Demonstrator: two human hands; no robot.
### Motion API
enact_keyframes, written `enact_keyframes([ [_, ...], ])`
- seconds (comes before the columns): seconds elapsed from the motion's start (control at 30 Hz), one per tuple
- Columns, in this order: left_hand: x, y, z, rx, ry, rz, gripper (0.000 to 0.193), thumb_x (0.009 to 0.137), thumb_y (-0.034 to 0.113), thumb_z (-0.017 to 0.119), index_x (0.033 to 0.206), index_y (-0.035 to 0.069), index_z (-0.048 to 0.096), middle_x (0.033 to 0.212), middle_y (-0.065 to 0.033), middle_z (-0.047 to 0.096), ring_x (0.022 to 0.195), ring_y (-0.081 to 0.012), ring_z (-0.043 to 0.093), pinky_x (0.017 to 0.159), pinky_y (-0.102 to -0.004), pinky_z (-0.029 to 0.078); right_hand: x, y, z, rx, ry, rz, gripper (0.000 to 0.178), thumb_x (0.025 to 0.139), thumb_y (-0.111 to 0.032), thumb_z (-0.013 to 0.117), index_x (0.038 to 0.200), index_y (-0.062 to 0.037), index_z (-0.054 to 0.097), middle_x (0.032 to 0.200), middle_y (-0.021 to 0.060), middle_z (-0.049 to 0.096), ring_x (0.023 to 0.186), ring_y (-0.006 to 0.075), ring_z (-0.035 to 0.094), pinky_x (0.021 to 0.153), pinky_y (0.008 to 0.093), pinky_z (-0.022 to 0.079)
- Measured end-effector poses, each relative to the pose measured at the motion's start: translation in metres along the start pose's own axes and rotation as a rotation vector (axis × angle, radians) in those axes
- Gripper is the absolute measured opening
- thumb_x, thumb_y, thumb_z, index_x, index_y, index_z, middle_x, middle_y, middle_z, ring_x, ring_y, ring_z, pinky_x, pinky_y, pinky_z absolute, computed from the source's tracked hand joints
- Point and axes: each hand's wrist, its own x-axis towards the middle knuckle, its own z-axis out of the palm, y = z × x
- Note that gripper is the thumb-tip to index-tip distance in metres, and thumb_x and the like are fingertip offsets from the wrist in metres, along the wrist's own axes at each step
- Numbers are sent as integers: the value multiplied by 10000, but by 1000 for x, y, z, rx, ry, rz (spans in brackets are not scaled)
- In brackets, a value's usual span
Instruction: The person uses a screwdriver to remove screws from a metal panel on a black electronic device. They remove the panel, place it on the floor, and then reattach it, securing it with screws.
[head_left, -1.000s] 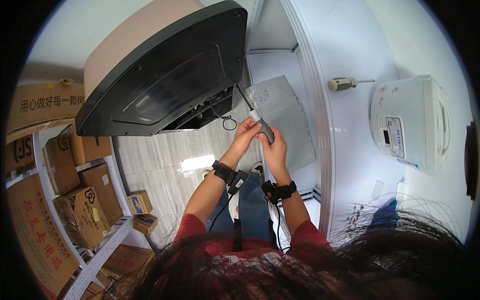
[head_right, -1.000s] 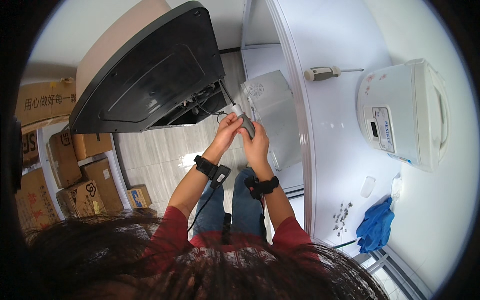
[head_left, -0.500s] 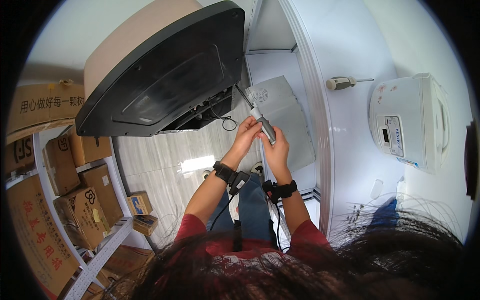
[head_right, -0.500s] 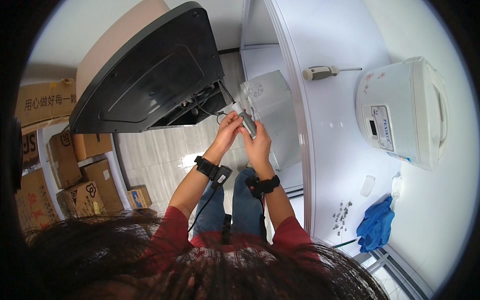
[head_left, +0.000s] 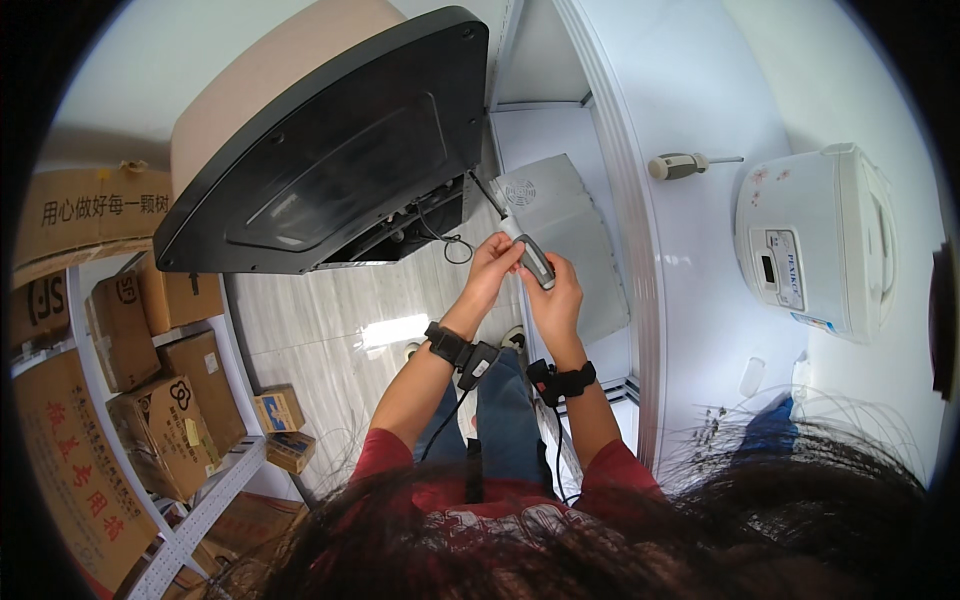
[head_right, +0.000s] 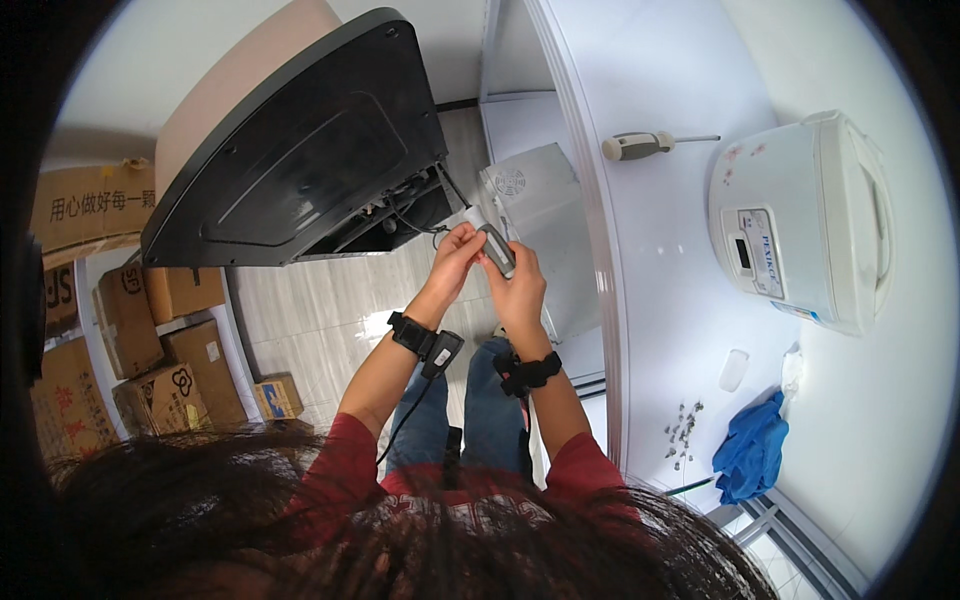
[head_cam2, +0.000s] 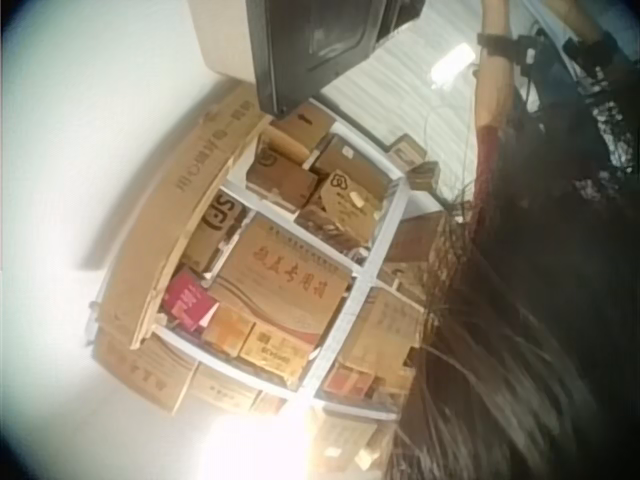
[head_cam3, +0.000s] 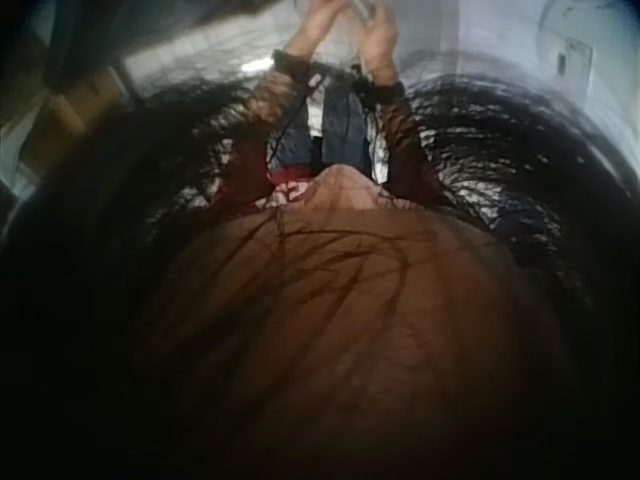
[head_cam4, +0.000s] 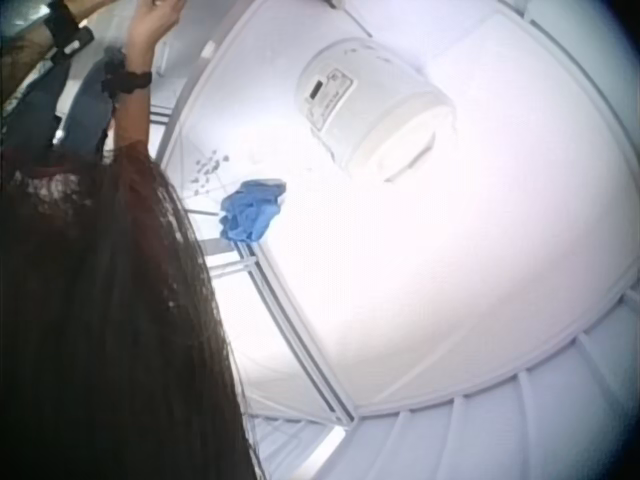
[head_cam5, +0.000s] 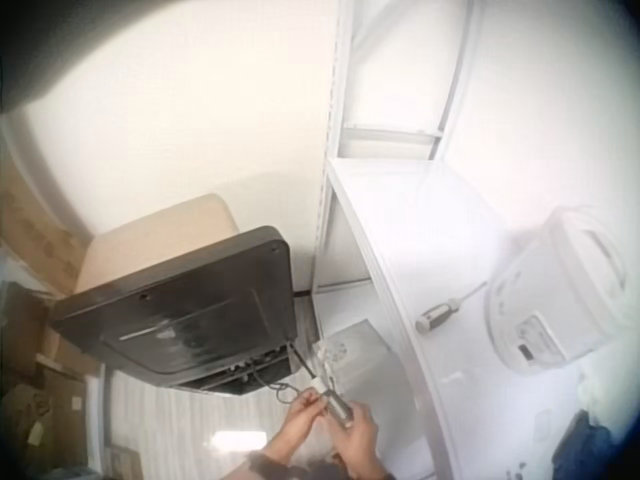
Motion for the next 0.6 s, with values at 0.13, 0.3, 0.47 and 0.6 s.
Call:
enact_keyframes([
  [0.13, 1, 0, -1, 6, 56, -6, 125, 894, 160, 606, 922, 88, 508, 814, 22, 583, 668, -49, 507, 624, -195, 409, 9, -6, -3, 209, -333, 606, 283, 836, -216, 660, 991, 10, 592, 839, 150, 640, 699, 270, 642, 608, 343, 496],
  [0.3, 0, -6, -4, 68, 46, 9, 145, 889, 165, 615, 943, 81, 510, 824, 21, 585, 692, -61, 512, 638, -201, 408, -2, 16, 6, 74, -224, 312, 310, 852, -236, 630, 1024, 15, 570, 899, 165, 622, 760, 298, 628, 652, 361, 498],
  [0.47, -1, -8, -7, 41, 75, 27, 129, 901, 163, 590, 957, 71, 519, 822, 16, 581, 697, -69, 519, 645, -202, 414, -3, 3, 5, -24, -77, -34, 331, 780, -154, 695, 1046, -5, 566, 914, 152, 588, 814, 332, 602, 698, 373, 488],
  [0.6, -1, -4, -6, -70, 55, -1, 96, 910, 135, 558, 964, 62, 526, 813, 11, 577, 690, -73, 523, 650, -203, 420, -3, 4, 5, 14, -76, 33, 350, 759, -124, 710, 1061, -22, 566, 929, 156, 574, 842, 350, 589, 718, 386, 479],
])
